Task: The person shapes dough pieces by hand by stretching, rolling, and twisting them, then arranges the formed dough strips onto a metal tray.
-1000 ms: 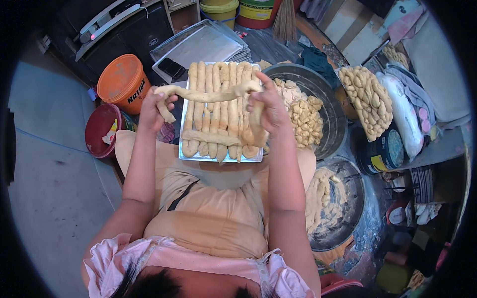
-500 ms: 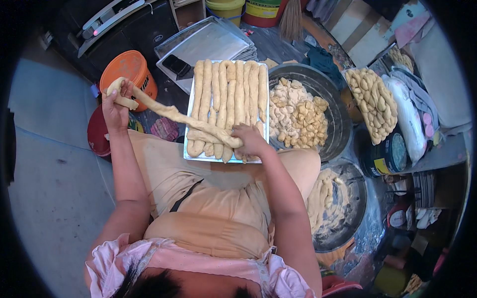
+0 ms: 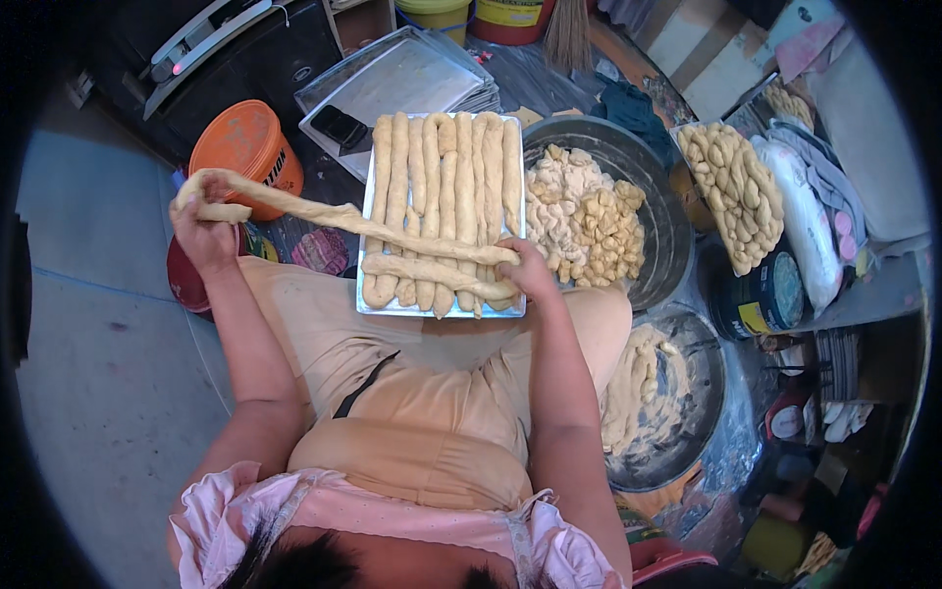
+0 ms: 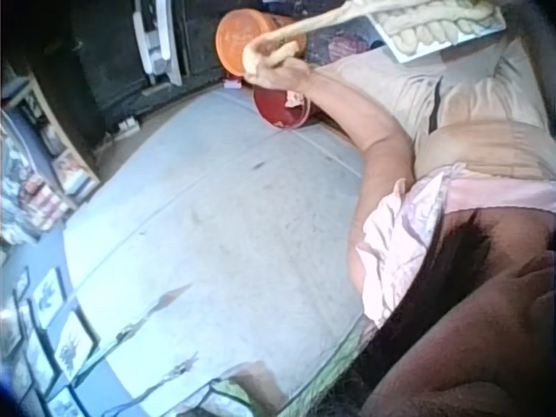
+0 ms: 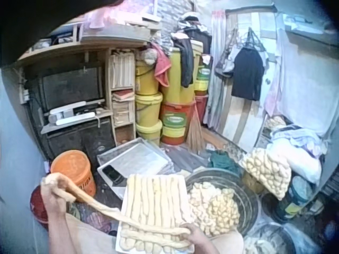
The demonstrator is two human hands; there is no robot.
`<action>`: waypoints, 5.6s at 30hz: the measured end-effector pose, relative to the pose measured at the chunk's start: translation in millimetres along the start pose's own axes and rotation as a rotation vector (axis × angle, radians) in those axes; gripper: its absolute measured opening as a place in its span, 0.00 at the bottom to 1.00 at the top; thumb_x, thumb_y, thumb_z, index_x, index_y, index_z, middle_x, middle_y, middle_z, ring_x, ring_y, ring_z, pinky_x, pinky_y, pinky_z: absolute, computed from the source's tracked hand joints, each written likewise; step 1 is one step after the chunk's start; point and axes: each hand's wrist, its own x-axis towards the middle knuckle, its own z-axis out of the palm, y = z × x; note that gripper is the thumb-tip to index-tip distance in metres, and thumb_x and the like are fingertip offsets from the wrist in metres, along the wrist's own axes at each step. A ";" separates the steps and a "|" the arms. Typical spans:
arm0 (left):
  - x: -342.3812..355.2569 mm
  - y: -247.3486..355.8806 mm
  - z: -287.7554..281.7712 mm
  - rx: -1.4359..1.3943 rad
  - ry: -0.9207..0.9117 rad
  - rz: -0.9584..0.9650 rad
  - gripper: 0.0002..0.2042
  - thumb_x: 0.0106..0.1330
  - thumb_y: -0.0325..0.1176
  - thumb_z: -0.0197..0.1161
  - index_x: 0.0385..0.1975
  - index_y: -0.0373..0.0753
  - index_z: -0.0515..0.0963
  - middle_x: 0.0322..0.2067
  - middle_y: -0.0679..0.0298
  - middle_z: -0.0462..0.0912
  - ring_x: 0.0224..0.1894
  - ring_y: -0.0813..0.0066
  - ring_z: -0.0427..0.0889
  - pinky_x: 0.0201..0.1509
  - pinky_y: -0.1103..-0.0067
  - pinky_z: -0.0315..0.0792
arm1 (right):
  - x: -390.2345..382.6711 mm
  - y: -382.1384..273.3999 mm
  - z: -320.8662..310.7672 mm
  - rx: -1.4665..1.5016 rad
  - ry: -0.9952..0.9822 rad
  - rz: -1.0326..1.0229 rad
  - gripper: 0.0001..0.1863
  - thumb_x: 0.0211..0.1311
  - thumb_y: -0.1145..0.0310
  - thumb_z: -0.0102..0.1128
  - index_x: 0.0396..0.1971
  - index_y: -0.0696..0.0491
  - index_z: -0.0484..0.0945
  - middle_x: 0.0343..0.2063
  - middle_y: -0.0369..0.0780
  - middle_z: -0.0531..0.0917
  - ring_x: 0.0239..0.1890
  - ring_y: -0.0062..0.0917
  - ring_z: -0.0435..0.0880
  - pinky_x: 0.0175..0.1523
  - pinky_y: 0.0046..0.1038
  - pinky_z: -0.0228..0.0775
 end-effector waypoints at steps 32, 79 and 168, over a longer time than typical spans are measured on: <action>-127.6 -149.6 2.1 1.194 -0.812 -0.414 0.27 0.53 0.34 0.62 0.54 0.36 0.66 0.54 0.47 0.65 0.57 0.53 0.65 0.61 0.70 0.59 | 10.9 1.1 17.6 -0.164 0.371 -0.111 0.23 0.47 0.65 0.62 0.45 0.54 0.73 0.44 0.47 0.75 0.48 0.37 0.74 0.53 0.33 0.64; -166.5 -118.5 41.5 1.405 -1.210 -0.073 0.37 0.43 0.50 0.68 0.56 0.48 0.65 0.59 0.56 0.61 0.66 0.59 0.49 0.64 0.58 0.46 | -0.4 -37.4 18.0 -0.453 0.072 -0.084 0.28 0.31 0.65 0.62 0.42 0.48 0.73 0.42 0.38 0.70 0.53 0.33 0.64 0.53 0.40 0.54; -463.5 -212.7 372.7 0.895 -2.647 -0.168 0.31 0.58 0.54 0.53 0.56 0.38 0.65 0.61 0.51 0.58 0.64 0.56 0.55 0.64 0.59 0.50 | -320.3 400.6 -162.9 0.535 1.485 0.780 0.22 0.51 0.66 0.60 0.46 0.62 0.71 0.36 0.42 0.77 0.33 0.27 0.76 0.37 0.30 0.68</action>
